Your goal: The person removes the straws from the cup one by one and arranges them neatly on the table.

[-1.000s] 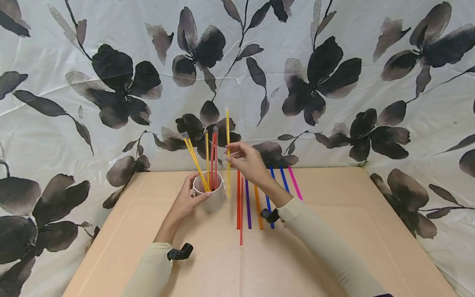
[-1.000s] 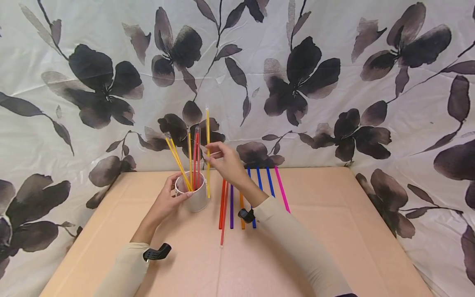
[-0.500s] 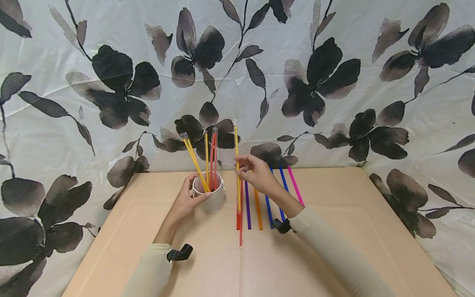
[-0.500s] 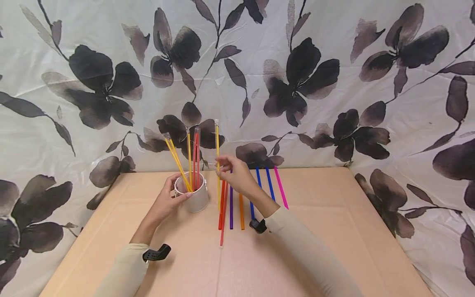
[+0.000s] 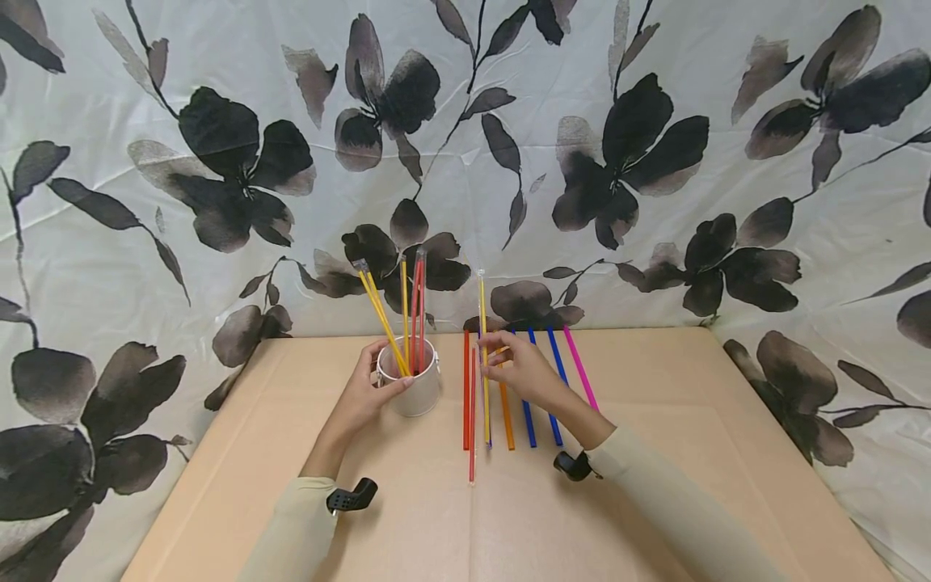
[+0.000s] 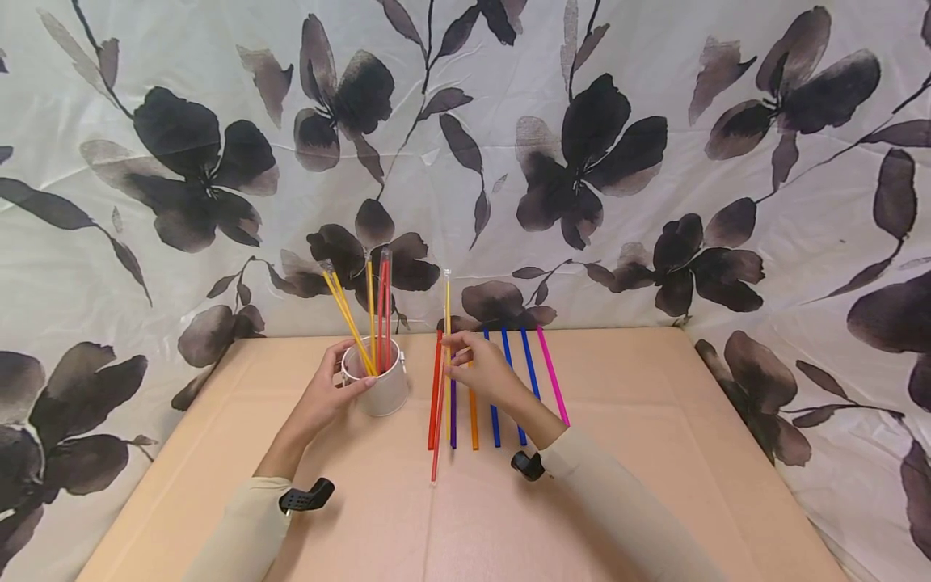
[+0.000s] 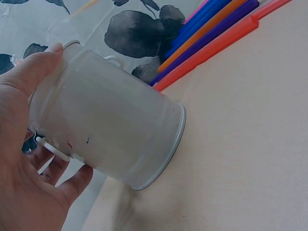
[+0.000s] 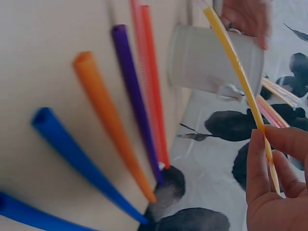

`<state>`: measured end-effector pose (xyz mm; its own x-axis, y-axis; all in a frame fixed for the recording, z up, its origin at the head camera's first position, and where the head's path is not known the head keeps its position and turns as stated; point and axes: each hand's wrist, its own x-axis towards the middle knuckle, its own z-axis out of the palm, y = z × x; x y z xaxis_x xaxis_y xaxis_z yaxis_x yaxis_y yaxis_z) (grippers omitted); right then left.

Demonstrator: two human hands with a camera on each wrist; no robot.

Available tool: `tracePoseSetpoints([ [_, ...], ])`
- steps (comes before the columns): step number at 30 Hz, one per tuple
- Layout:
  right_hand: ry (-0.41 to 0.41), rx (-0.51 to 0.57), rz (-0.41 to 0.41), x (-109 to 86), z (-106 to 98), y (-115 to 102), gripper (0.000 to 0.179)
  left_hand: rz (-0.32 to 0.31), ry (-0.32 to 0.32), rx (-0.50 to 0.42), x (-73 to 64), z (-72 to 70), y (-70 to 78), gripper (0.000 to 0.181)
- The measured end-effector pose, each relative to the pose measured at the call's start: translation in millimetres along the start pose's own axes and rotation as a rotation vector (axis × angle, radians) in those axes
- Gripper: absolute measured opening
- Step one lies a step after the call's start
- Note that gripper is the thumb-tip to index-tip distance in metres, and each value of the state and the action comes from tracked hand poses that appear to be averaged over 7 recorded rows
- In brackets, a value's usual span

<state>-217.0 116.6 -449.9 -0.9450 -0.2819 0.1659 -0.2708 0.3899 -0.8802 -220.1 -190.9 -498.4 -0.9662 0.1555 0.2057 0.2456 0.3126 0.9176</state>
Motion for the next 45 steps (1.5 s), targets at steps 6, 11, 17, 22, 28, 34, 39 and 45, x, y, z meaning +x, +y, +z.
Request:
tracePoseSetpoints([
  [6, 0.000, -0.052, 0.054, -7.6, 6.1, 15.6, 0.040, 0.000, -0.009, -0.024, 1.1, -2.0, -2.1, 0.086],
  [11, -0.018, -0.055, 0.070, -12.7, 11.7, 26.2, 0.042, -0.026, -0.024, -0.025, 0.0, -3.5, 2.9, 0.088],
  [17, -0.041, -0.046, 0.065, -18.6, 15.9, 33.9, 0.043, -0.041, -0.050, -0.026, -10.5, -6.1, 29.5, 0.085],
  [22, -0.046, -0.072, 0.088, -20.7, 18.4, 38.7, 0.045, -0.035, -0.048, -0.017, -12.0, -6.0, 30.6, 0.085],
  [28, -0.045, -0.125, 0.102, -22.6, 20.6, 42.3, 0.045, -0.030, -0.027, -0.023, -2.1, -4.1, 2.4, 0.088],
  [34, -0.068, -0.147, 0.096, -24.7, 21.7, 44.0, 0.044, -0.006, -0.011, -0.004, -2.0, -3.6, -1.3, 0.086],
  [39, -0.094, -0.169, 0.092, -26.3, 22.5, 45.9, 0.044, -0.001, -0.007, 0.002, -2.9, -3.4, -0.8, 0.087],
  [45, -0.115, -0.172, 0.086, -28.3, 22.7, 46.1, 0.043, 0.001, -0.005, -0.001, -3.4, -3.2, -0.1, 0.087],
])
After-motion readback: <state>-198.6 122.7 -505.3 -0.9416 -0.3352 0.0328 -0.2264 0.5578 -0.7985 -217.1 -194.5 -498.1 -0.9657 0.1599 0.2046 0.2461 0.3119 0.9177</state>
